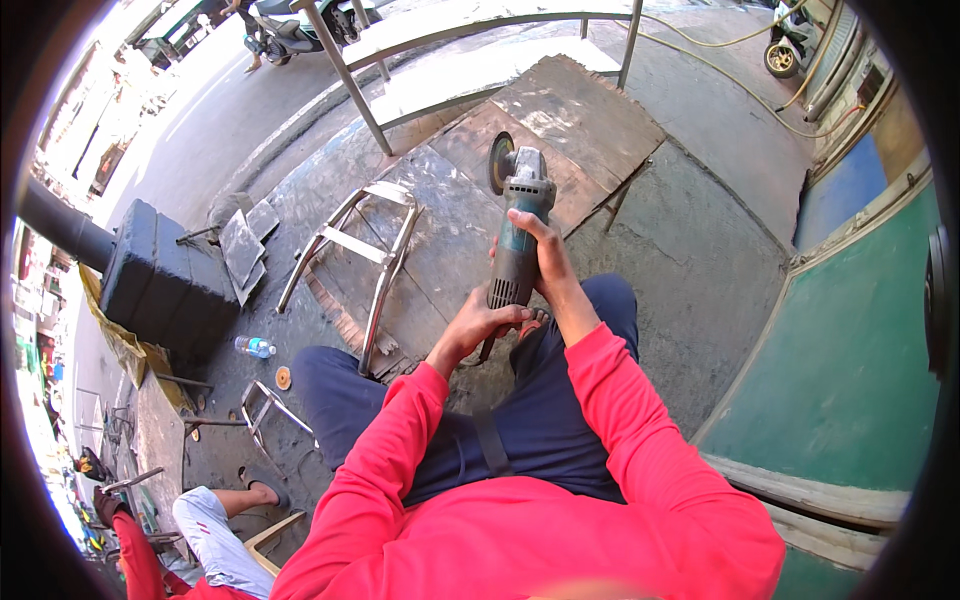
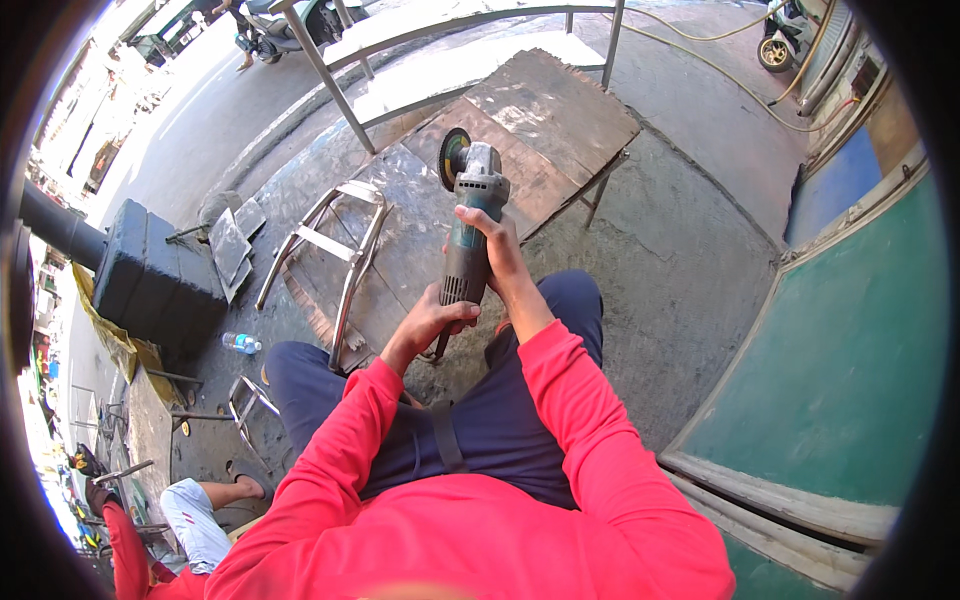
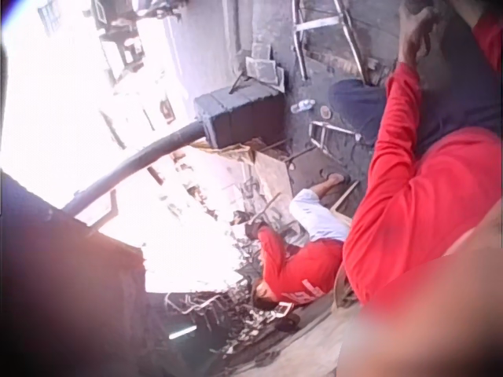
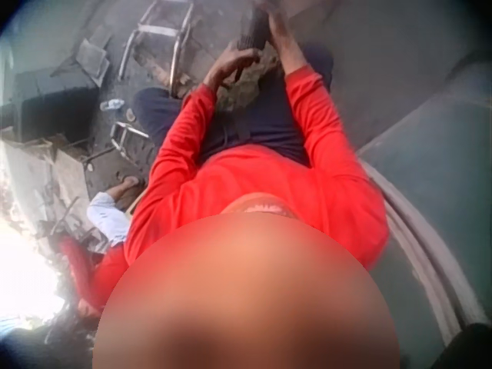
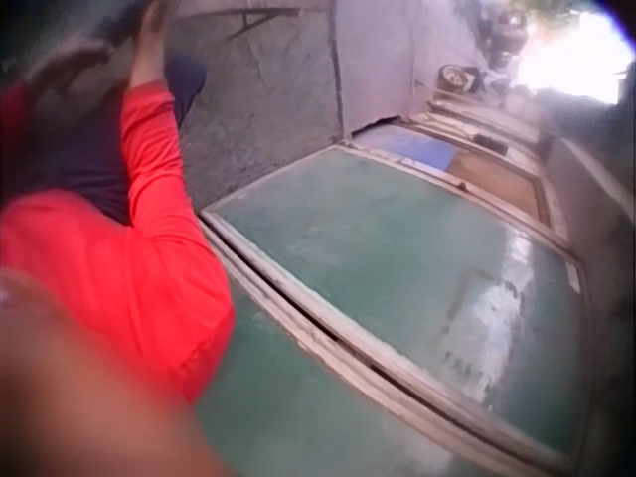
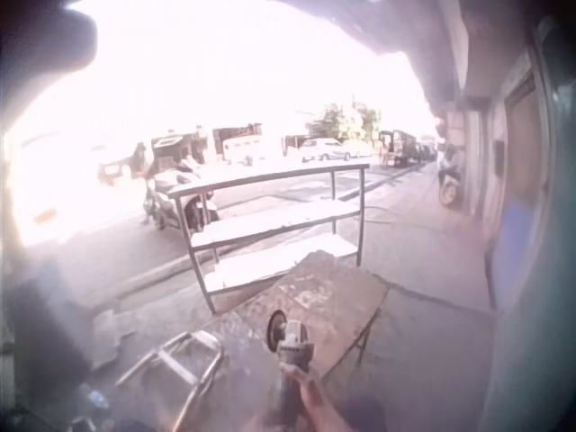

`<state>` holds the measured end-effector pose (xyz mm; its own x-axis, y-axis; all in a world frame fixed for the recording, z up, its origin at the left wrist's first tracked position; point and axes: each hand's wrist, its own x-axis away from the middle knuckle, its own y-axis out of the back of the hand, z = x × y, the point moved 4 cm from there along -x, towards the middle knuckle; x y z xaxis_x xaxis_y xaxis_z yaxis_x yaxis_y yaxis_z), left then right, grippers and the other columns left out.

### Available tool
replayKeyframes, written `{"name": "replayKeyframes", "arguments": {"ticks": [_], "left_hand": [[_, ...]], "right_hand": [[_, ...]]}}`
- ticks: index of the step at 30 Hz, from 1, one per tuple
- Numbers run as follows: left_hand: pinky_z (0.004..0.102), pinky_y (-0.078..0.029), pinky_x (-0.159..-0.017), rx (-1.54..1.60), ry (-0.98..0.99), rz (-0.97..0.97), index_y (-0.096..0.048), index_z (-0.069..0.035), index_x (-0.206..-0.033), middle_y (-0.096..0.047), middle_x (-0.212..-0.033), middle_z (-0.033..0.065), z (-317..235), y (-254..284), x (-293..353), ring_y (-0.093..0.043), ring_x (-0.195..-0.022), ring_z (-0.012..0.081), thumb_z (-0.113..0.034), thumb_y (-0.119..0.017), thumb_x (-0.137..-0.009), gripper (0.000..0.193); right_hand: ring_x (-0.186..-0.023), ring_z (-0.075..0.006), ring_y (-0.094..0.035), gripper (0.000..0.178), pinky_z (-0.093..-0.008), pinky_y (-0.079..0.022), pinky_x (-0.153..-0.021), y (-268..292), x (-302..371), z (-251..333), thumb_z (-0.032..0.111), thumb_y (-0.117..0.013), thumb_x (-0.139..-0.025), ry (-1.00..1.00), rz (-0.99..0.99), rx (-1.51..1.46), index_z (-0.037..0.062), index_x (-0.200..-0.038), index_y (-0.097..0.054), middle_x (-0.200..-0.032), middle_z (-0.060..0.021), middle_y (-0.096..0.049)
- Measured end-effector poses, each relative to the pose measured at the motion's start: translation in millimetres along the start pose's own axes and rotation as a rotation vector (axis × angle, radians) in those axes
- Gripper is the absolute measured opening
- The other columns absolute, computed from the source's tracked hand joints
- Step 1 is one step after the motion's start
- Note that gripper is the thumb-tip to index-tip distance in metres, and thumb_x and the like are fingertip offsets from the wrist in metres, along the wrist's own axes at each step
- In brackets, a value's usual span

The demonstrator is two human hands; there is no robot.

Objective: The person sits on the ground and uses an angle grinder to smooth and polish metal chair frames. They reposition the frames multiple times to grind different sections, including legs and crossbars, while another person works nearby.

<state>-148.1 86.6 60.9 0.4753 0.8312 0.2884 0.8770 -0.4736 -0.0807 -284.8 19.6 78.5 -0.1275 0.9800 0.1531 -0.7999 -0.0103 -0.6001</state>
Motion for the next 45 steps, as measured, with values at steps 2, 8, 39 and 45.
{"name": "replayKeyframes", "arguments": {"ticks": [2, 8, 39, 45], "left_hand": [[0.0260, -0.043, -0.052, -0.014, 0.006, -0.009, -0.060, -0.004, -0.099, -0.064, -0.076, 0.0049, -7, -2, 1, -0.056, -0.059, 0.0109, -0.032, -0.082, -0.079, 0.041], [0.0258, -0.043, -0.051, -0.067, 0.155, -0.089, -0.061, -0.003, -0.100, -0.065, -0.077, 0.0053, -19, -17, 18, -0.056, -0.057, 0.0111, -0.043, -0.081, -0.084, 0.047], [0.0265, -0.031, -0.048, 0.265, 0.028, -0.066, -0.059, 0.002, -0.101, -0.059, -0.075, 0.0036, 71, 14, 14, -0.044, -0.054, 0.0083, -0.005, -0.073, -0.086, 0.022], [0.0280, -0.037, -0.053, 0.306, 0.032, -0.046, -0.061, 0.004, -0.106, -0.063, -0.080, 0.0051, 87, 20, 13, -0.051, -0.060, 0.0115, -0.006, -0.072, -0.084, 0.026]], "right_hand": [[-0.064, -0.0245, -0.069, 0.047, -0.0364, -0.057, -0.059, 1, -1, 0, 0.038, -0.075, -0.083, -0.027, 0.018, -0.037, 0.0022, -0.106, -0.057, -0.081, -0.0144, -0.066], [-0.067, -0.0265, -0.070, 0.047, -0.0395, -0.060, -0.062, 5, 5, 5, 0.040, -0.073, -0.084, -0.057, 0.038, -0.133, 0.0024, -0.106, -0.054, -0.083, -0.0153, -0.067], [-0.069, -0.0091, -0.057, 0.027, -0.0278, -0.044, -0.064, 5, -13, -25, 0.023, -0.082, -0.076, 0.221, -0.181, 0.310, 0.0066, -0.091, -0.067, -0.081, 0.0023, -0.062], [-0.068, -0.0085, -0.059, 0.021, -0.0284, -0.047, -0.064, 1, -19, -31, 0.020, -0.083, -0.075, 0.208, -0.151, 0.304, 0.0060, -0.087, -0.072, -0.080, 0.0025, -0.068]]}}
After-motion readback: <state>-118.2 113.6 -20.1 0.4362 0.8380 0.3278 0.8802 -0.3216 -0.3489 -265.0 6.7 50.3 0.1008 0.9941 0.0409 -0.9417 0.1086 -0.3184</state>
